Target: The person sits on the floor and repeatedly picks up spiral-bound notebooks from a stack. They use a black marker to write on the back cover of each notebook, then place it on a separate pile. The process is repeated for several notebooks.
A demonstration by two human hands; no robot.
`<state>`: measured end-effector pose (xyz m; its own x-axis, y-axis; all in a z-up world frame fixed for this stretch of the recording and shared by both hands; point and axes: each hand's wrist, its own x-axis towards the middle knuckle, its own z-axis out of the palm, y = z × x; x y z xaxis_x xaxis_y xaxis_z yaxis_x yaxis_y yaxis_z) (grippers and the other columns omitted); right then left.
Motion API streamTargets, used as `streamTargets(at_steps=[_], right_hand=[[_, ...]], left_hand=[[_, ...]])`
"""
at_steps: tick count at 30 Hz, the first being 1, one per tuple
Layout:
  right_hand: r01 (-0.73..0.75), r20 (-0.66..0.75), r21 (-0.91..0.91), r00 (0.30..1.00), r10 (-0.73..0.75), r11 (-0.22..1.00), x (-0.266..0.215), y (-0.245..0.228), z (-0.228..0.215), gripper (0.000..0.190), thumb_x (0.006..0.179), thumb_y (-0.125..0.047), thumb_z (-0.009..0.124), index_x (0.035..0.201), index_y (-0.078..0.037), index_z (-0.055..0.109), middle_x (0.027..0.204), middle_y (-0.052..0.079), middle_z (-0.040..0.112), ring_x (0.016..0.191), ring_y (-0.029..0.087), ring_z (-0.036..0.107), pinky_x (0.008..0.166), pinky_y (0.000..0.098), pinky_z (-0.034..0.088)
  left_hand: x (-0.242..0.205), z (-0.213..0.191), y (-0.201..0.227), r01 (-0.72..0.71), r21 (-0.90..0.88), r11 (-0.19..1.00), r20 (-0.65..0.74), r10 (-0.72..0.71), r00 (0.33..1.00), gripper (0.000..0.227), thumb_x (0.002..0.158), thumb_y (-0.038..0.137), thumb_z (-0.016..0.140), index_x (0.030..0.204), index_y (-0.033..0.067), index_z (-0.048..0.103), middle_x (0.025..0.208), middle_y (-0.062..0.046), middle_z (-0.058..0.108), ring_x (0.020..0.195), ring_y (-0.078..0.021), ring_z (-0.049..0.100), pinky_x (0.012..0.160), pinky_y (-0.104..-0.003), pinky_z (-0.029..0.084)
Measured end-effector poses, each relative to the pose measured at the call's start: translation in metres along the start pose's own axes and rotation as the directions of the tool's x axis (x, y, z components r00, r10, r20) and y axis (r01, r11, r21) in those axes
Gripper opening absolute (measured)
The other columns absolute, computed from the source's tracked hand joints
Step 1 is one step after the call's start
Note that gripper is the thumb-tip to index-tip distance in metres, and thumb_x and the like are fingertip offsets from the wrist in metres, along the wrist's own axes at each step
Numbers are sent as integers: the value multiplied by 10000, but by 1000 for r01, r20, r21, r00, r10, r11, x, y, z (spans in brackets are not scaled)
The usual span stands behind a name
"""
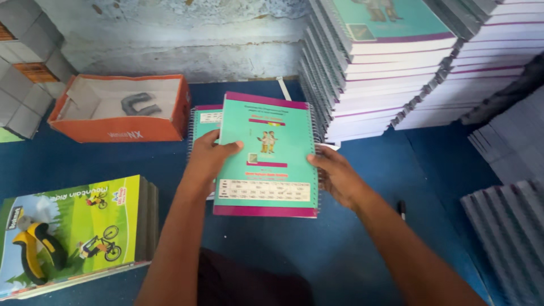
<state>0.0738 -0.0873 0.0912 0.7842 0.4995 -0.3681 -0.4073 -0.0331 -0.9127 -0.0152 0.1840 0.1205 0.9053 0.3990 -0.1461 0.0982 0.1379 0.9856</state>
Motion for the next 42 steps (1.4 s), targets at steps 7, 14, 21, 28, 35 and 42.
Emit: streamTargets(at_steps=[7, 14, 21, 28, 35, 42], right_hand=[[-8, 47, -234, 999, 20, 972, 54, -30, 34, 585, 904, -375, 675, 1400, -89, 557, 1102, 94, 670, 995, 209, 630, 860, 406, 534], [24, 104, -308, 995, 9, 951, 95, -30, 46, 562, 906, -400, 683, 1345, -74, 555, 1096, 72, 630, 978, 197, 605, 823, 426, 565], [-1, 114, -318, 993, 39, 948, 118, -18, 51, 557, 887, -399, 704, 1315, -61, 587, 1077, 130, 653, 941, 219, 635, 738, 426, 569], [-92, 0, -441, 995, 103, 893, 124, -1, 59, 738, 891, -337, 690, 1468, 4, 383, 1187, 191, 650, 996, 270, 688, 756, 447, 627], [-65, 12, -510, 996, 83, 857, 130, 4, 54, 707, 885, -311, 691, 1458, 28, 454, 1147, 198, 680, 967, 281, 698, 742, 430, 630], [11, 10, -565, 1000, -6, 825, 138, 16, 51, 733, 888, -300, 697, 1466, 63, 429, 1113, 230, 697, 1005, 287, 729, 682, 382, 649]], left_hand=[[27, -31, -9, -138, -28, 990, -200, 130, 971, 371, 790, 82, 775, 1122, -75, 722, 907, -123, 750, 729, -159, 708, 641, -298, 564], [44, -44, -11, -159, 269, 950, -361, 252, 898, 324, 797, 138, 790, 1084, -8, 755, 892, -87, 780, 733, -131, 717, 671, -277, 548], [57, -57, -24, -59, 313, 948, -402, 188, 896, 302, 778, 169, 800, 1029, 3, 775, 866, -100, 783, 731, -162, 731, 679, -307, 550], [64, -60, -45, 58, 451, 891, -415, 151, 897, 326, 746, 213, 810, 1024, 45, 792, 867, -147, 786, 761, -231, 764, 720, -355, 562], [68, -58, -52, 150, 504, 851, -451, 111, 886, 322, 745, 202, 806, 1027, 48, 782, 913, -171, 777, 836, -300, 768, 800, -406, 570], [74, -58, -70, 85, 640, 763, -412, 249, 876, 335, 772, 207, 802, 1037, 12, 740, 984, -221, 743, 938, -395, 718, 859, -462, 550]])
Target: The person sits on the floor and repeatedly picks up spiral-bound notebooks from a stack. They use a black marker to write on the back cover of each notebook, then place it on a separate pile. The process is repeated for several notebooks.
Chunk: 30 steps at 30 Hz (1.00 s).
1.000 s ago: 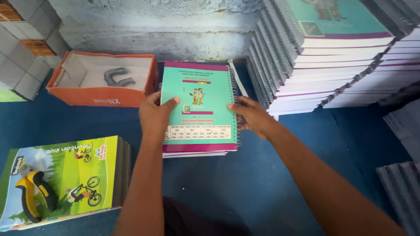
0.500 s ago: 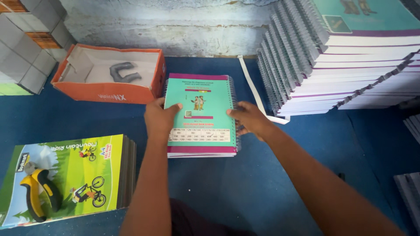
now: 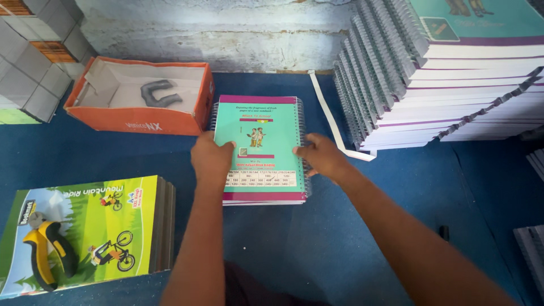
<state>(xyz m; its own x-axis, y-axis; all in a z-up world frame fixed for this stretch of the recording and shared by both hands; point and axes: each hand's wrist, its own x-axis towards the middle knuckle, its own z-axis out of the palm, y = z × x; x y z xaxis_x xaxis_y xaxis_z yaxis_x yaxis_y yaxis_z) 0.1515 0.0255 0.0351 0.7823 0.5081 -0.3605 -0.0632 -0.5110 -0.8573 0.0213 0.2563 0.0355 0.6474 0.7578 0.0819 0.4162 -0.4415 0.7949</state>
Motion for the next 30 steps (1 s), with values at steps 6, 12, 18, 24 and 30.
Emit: streamTargets(at_steps=[6, 12, 18, 24, 30], right_hand=[[14, -43, -64, 999, -17, 998, 6, 9, 3, 815, 885, -300, 698, 1507, 80, 332, 1142, 259, 693, 1034, 326, 739, 668, 388, 641], [7, -60, -127, 998, -15, 992, 2, 3, 4, 825, 894, -326, 689, 1514, 73, 318, 1166, 257, 670, 1043, 323, 722, 700, 395, 662], [-52, -101, -225, 994, 30, 973, 0, 5, 4, 794, 884, -385, 660, 1516, 15, 391, 1161, 239, 728, 1000, 339, 748, 720, 397, 579], [127, -185, -200, 969, -165, 972, 2, 19, 12, 758, 888, -399, 693, 1457, 47, 465, 1168, 229, 698, 1056, 279, 710, 921, 371, 530], [132, -296, -264, 932, -211, 955, -16, 25, 7, 806, 938, -519, 639, 1470, 48, 426, 1146, 228, 684, 1044, 304, 692, 889, 405, 538]], left_hand=[[0, 19, -9, -32, 138, 990, -64, 41, 997, 403, 796, 180, 782, 1091, -68, 664, 1127, -317, 612, 1003, -483, 636, 903, -506, 527], [-5, 28, -5, -13, 170, 985, -123, 34, 992, 443, 826, 123, 738, 1186, -88, 587, 1160, -346, 569, 1014, -514, 610, 896, -555, 514], [-19, 29, 9, -54, 296, 954, -137, 98, 986, 557, 811, 100, 715, 1348, 45, 576, 1152, -320, 578, 1125, -490, 503, 941, -646, 406], [-24, 26, 18, -23, 438, 899, -61, 55, 997, 342, 901, 131, 646, 1231, 165, 727, 1242, -255, 572, 1265, -436, 457, 1051, -726, 291], [-30, 30, 14, -121, 491, 863, -117, 203, 972, 344, 841, 175, 670, 1175, 114, 727, 1335, -279, 520, 1343, -466, 380, 1008, -772, 256]])
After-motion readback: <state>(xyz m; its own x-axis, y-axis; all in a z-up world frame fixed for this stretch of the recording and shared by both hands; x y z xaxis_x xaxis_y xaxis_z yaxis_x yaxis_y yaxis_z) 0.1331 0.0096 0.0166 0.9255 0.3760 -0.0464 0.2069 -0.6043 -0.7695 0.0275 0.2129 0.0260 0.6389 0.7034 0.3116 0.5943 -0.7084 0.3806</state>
